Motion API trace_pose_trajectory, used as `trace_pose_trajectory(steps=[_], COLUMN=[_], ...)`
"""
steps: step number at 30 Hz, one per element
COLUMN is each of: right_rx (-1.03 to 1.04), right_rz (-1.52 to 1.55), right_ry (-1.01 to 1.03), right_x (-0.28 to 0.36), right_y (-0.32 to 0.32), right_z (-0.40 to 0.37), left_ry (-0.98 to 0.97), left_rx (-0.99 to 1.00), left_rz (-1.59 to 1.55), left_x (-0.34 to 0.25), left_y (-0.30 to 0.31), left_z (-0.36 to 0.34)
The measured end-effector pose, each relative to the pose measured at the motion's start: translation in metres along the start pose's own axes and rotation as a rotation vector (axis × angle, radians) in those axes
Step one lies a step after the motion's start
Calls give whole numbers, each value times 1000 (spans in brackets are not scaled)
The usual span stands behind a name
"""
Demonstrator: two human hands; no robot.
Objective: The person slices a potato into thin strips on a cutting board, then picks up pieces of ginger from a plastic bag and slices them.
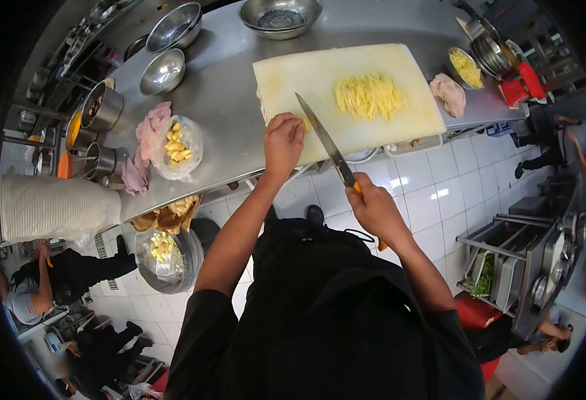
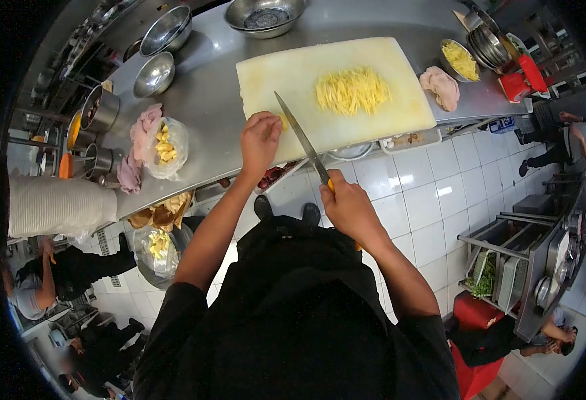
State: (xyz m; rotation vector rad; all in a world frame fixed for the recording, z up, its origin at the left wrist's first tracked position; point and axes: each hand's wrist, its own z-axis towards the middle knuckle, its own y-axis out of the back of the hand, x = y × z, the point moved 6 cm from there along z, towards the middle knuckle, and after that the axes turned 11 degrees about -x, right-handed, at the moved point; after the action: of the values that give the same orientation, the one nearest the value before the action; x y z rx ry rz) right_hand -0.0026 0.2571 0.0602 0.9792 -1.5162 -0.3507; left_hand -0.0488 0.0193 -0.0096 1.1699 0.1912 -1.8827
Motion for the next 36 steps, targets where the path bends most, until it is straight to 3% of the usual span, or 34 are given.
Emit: trace_pose_trajectory(steps=[10,21,36], right_rx=[42,15,42], right_rz=[-11,6,30], right_ry=[-43,86,20], right_x=[0,-7,4], right_y=[0,-37,-13], right_z=[-3,26,13], left_ry=[-5,25,33], left_rx=[-24,-3,-16], left_rz=[1,-7,-49], left_x=[-4,1,-3], left_y=[2,-1,0], left_z=[1,1,1])
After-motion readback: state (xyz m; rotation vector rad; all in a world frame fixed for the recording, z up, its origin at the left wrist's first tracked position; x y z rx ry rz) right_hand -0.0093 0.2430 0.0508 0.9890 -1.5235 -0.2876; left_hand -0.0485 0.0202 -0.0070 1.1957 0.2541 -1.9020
